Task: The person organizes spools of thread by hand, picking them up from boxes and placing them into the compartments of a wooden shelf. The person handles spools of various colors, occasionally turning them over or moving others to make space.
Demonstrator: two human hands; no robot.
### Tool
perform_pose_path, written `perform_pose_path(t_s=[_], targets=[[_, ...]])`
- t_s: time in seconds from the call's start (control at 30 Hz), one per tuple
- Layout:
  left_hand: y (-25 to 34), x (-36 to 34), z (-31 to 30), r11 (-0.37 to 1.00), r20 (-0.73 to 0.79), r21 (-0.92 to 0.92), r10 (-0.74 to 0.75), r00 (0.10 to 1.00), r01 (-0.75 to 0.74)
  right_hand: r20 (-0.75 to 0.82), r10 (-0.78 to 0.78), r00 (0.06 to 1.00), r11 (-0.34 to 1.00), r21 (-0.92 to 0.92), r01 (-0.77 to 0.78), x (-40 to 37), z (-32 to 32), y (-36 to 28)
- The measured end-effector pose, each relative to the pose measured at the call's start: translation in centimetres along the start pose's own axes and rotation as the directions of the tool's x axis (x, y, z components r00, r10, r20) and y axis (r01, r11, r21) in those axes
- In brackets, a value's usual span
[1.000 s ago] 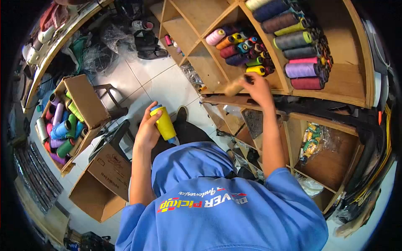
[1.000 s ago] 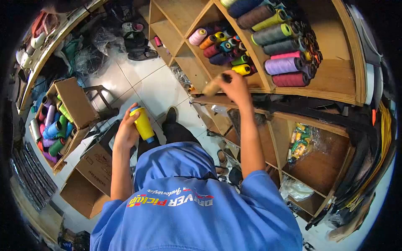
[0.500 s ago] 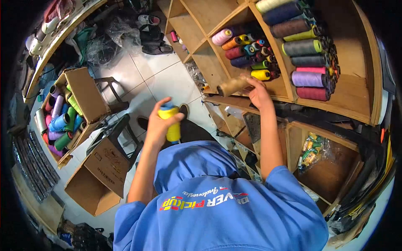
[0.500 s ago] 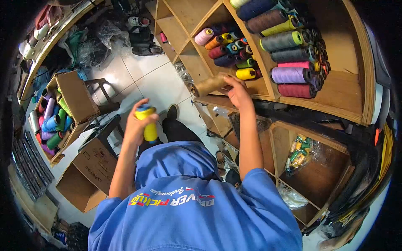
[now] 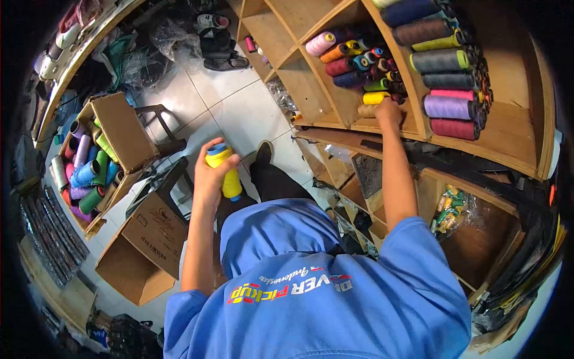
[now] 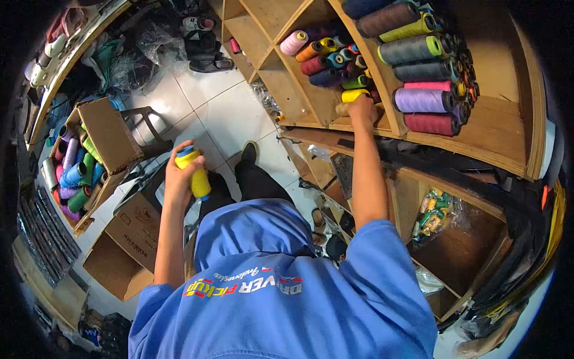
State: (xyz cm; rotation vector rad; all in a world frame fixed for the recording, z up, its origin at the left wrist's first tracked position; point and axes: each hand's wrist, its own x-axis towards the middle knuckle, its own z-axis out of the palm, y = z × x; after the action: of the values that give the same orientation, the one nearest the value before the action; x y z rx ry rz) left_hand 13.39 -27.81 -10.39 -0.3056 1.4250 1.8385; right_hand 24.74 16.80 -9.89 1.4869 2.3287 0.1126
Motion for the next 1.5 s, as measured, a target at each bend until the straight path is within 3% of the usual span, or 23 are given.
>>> perform_pose_path(t_s=[0.17,0.53,0.57,0.63,0.67,0.7,0.73,0.77,0.83,0.9,0.93,1.03,1.07,1.17,1.2,1.23,1.27,1.37,1.5], targets=[[1.1,0.0,-2.4,0.998,-0.119,-0.051,0.036,0.992,-0.043,0.050,0.075,0.996,0.994,-0.083,-0.070,0.4,-0.2,-0.4],[-0.1,0.0,-2.2,0.992,-0.071,-0.116,0.047,0.996,-0.055,0.027,0.124,0.992,0.992,-0.034,-0.123,0.6,0.0,-0.4],[-0.2,0.2,-1.9,0.990,-0.062,-0.131,0.042,0.997,-0.050,0.026,0.119,0.993,0.993,-0.005,-0.119,0.4,-0.6,-0.6],[-0.2,0.6,-0.4,0.988,-0.086,-0.151,0.018,0.996,-0.031,0.002,-0.076,0.997,0.997,0.021,0.076,-3.8,-3.9,-2.4],[-0.3,0.7,0.6,0.975,-0.080,-0.221,0.001,0.997,-0.019,0.066,-0.282,0.957,0.932,0.255,0.257,-3.4,-1.0,-1.8],[-0.1,1.0,2.0,0.956,-0.071,-0.292,-0.012,0.997,-0.010,0.073,-0.484,0.872,0.783,0.481,0.394,-3.0,1.7,-1.3],[-0.5,1.4,3.3,0.938,-0.070,-0.347,-0.027,0.997,0.001,0.378,-0.524,0.763,0.680,0.725,0.108,-9.9,-4.0,-4.6],[-0.9,1.9,4.6,0.932,-0.066,-0.362,-0.049,0.997,0.022,0.420,-0.743,0.521,0.484,0.875,-0.015,-11.5,-1.5,-4.3],[-0.9,2.4,7.0,0.887,0.073,-0.445,-0.106,0.992,0.127,0.413,-0.795,0.444,0.341,0.910,-0.237,-17.8,-2.0,-5.7],[-1.7,2.7,9.8,0.827,0.115,-0.547,-0.076,0.991,0.127,0.341,-0.786,0.516,0.325,0.937,-0.126,-21.0,-2.9,-6.4],[-1.5,2.6,11.0,0.825,0.152,-0.548,-0.060,0.987,0.135,0.271,-0.762,0.587,0.244,0.961,-0.128,-21.8,-3.4,-6.7],[-2.5,2.8,13.5,0.757,0.306,-0.620,-0.010,0.952,0.207,0.142,-0.564,0.813,0.214,0.977,-0.022,-21.9,-3.0,-5.5],[-2.9,3.1,13.8,0.771,0.344,-0.585,-0.046,0.938,0.252,0.120,-0.522,0.844,0.171,0.985,-0.034,-21.8,-3.7,-5.0],[-3.6,3.0,13.8,0.836,0.316,-0.431,-0.212,0.925,0.339,0.056,-0.381,0.923,0.241,0.970,0.041,-18.6,-3.5,-2.0],[-3.5,2.6,13.8,0.861,0.268,-0.387,-0.236,0.934,0.329,-0.008,-0.327,0.945,0.436,0.886,0.158,-16.8,-4.3,-0.9],[-3.7,2.5,13.5,0.883,0.258,-0.356,-0.222,0.940,0.306,-0.090,-0.303,0.949,0.530,0.811,0.246,-15.1,-4.4,-0.1],[-3.9,2.6,12.9,0.903,0.248,-0.323,-0.208,0.946,0.283,-0.202,-0.303,0.931,0.691,0.626,0.361,-13.4,-5.0,0.4],[-4.3,2.9,10.3,0.917,0.187,-0.322,-0.180,0.966,0.233,-0.204,-0.218,0.955,0.869,0.405,0.285,-7.9,-5.4,0.7],[-4.8,3.3,5.3,0.929,0.062,-0.333,-0.148,0.987,0.160,-0.058,-0.153,0.987,0.976,0.145,0.160,0.2,-2.4,0.3]])
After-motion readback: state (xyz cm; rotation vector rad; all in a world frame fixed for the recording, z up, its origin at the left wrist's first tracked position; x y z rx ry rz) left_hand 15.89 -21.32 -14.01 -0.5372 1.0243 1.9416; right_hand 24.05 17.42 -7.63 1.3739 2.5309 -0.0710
